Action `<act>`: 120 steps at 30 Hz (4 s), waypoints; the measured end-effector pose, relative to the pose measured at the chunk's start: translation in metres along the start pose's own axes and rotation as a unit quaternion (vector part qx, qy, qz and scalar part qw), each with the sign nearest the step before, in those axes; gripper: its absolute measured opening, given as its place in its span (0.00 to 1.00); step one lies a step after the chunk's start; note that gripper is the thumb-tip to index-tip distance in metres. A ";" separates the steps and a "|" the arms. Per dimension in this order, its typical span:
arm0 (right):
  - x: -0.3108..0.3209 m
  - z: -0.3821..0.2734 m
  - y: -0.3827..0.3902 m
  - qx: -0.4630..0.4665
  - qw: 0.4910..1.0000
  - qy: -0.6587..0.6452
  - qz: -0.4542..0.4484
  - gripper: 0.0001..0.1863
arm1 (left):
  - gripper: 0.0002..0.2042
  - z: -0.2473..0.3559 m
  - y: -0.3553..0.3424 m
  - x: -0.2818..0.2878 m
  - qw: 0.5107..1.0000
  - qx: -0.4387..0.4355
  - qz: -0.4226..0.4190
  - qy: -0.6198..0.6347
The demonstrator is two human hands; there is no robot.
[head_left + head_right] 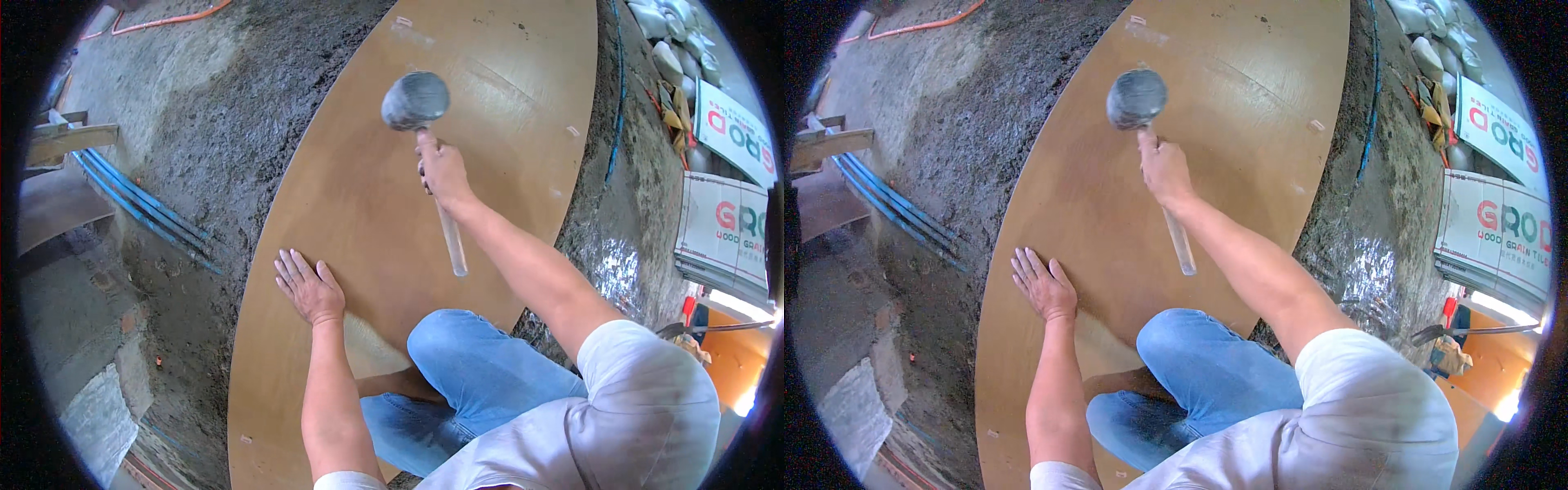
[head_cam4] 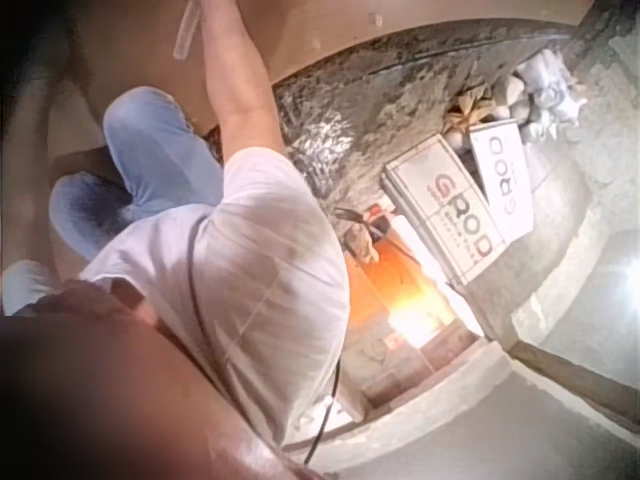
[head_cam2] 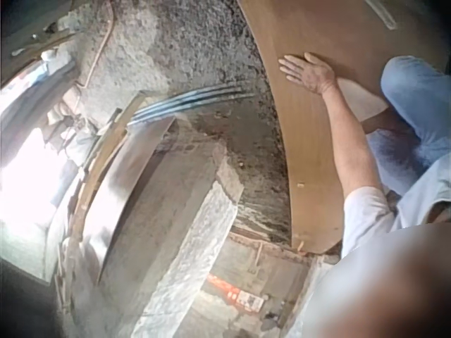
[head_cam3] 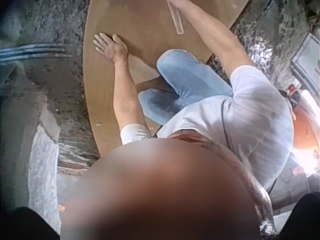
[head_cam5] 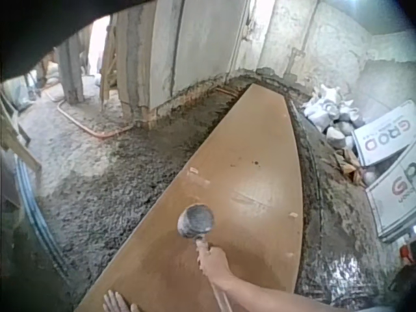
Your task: The person is laying and leveling large floor tiles on a mortar bed using a rubber mallet and spirit level.
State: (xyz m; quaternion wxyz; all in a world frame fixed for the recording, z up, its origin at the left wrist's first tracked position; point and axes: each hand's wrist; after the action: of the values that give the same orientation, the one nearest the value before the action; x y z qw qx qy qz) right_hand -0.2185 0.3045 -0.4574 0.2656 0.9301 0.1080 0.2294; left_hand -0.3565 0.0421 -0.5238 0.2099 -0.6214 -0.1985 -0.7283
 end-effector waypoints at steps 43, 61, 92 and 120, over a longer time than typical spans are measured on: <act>-0.105 0.065 0.216 0.322 0.624 0.476 -0.530 0.11 | 0.41 -0.253 0.357 0.025 0.664 0.728 0.172 0.017; -0.219 0.147 0.291 0.421 0.628 0.452 -0.473 0.17 | 0.39 -0.236 0.386 0.029 0.734 0.661 0.154 0.030; -0.117 0.205 0.405 0.295 0.662 0.471 -0.502 0.23 | 0.34 -0.084 0.510 -0.017 0.723 0.650 0.217 0.086; 0.025 0.238 0.379 0.026 0.704 0.466 -0.536 0.20 | 0.31 0.030 0.589 0.020 0.846 0.427 0.318 -0.017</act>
State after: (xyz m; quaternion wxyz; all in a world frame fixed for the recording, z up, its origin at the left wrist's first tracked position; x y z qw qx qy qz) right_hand -0.0513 -0.1100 -0.4217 0.2353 0.4970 0.7040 0.4495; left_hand -0.0092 -0.4337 -0.4824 0.6714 -0.5117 -0.2851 -0.4540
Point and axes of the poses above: each hand's wrist, its own y-axis away from the middle knuckle, its own x-axis out of the back of the hand, z = x × y, and after that the axes turned 10 degrees about -x, right-handed
